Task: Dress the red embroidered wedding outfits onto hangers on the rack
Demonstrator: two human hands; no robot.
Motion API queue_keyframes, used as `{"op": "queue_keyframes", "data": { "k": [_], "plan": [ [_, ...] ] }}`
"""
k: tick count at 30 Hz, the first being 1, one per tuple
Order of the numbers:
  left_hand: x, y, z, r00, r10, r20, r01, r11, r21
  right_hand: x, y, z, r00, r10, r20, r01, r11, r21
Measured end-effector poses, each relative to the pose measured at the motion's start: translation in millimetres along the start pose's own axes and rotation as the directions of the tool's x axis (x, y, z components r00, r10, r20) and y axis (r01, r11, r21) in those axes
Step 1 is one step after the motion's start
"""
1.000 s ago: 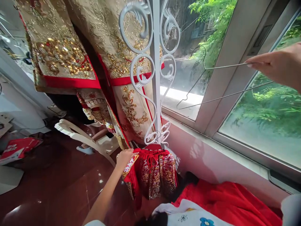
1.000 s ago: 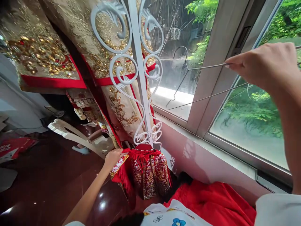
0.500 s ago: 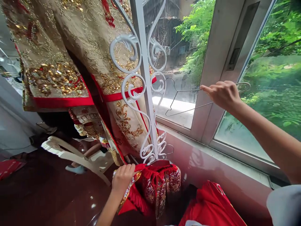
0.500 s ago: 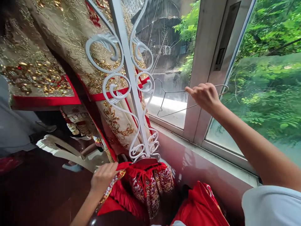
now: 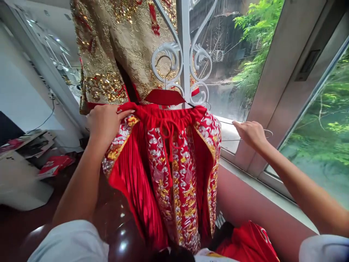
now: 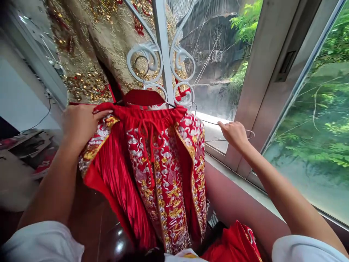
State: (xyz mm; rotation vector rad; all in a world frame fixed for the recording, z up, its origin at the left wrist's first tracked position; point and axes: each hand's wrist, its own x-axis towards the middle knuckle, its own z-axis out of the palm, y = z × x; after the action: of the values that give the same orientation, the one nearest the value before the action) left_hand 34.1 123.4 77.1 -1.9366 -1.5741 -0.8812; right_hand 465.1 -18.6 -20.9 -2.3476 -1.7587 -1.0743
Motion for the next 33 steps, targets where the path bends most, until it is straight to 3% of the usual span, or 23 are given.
{"op": "queue_keyframes", "data": {
  "k": [3,6,8,10,12,15,18,19,21,23,25,29,33],
  "plan": [
    [-4.9,-0.5,9.9,0.997,0.019,0.074,-0.018,1.000,-0.024,-2.1,-5.6,-7.8,1.000,0.014,0.012,-0.013,1.000,-0.011],
    [-28.0,-0.2,21.1,0.984,0.026,0.176,-0.030,0.999,0.024,-3.2,-5.8,-13.6,0.999,0.016,0.050,-0.015,1.000,-0.023],
    [-40.7,-0.1,25.9,0.984,-0.011,0.176,-0.001,0.998,0.063,-3.5,-3.7,-16.9,0.998,0.016,0.064,-0.014,1.000,-0.026],
    [-46.2,-1.6,28.7,0.987,-0.044,0.156,0.033,0.997,0.072,-4.1,-5.6,-23.0,1.000,0.017,0.001,-0.017,1.000,-0.006],
    [-47.1,-4.2,29.0,0.987,-0.021,0.158,0.019,1.000,0.017,-6.3,-19.2,-34.1,0.990,0.040,-0.136,-0.030,0.996,0.079],
    [-53.1,-0.4,23.3,0.999,0.031,0.026,-0.027,0.992,-0.120,-13.8,-69.1,-56.6,0.952,0.104,-0.288,0.000,0.941,0.337],
    [-76.0,26.8,15.2,0.992,0.007,-0.124,-0.032,0.978,-0.205,-19.9,-135.0,-74.3,0.961,0.054,-0.273,0.108,0.830,0.547],
    [-86.7,41.0,14.5,0.995,0.012,-0.096,-0.034,0.974,-0.222,-19.8,-153.4,-77.7,0.965,0.032,-0.259,0.128,0.807,0.577],
    [-109.0,71.7,18.3,0.994,0.074,0.083,-0.051,0.968,-0.244,-16.0,-177.9,-81.1,0.971,0.031,-0.236,0.126,0.776,0.618],
    [-127.5,98.7,28.3,0.957,0.117,0.266,-0.057,0.973,-0.223,-9.5,-186.2,-81.7,0.970,0.071,-0.231,0.101,0.750,0.654],
    [-138.4,115.9,40.8,0.937,0.095,0.336,-0.037,0.984,-0.177,-3.1,-184.8,-81.4,0.967,0.118,-0.228,0.072,0.727,0.682],
    [-140.8,124.4,62.6,0.968,0.032,0.249,0.006,0.989,-0.149,4.0,-183.0,-80.7,0.975,0.113,-0.192,0.054,0.715,0.697],
    [-134.4,127.0,77.7,0.977,0.064,0.204,-0.029,0.985,-0.170,11.0,-193.7,-79.2,0.974,0.137,-0.180,0.038,0.684,0.728]
  ]
}}
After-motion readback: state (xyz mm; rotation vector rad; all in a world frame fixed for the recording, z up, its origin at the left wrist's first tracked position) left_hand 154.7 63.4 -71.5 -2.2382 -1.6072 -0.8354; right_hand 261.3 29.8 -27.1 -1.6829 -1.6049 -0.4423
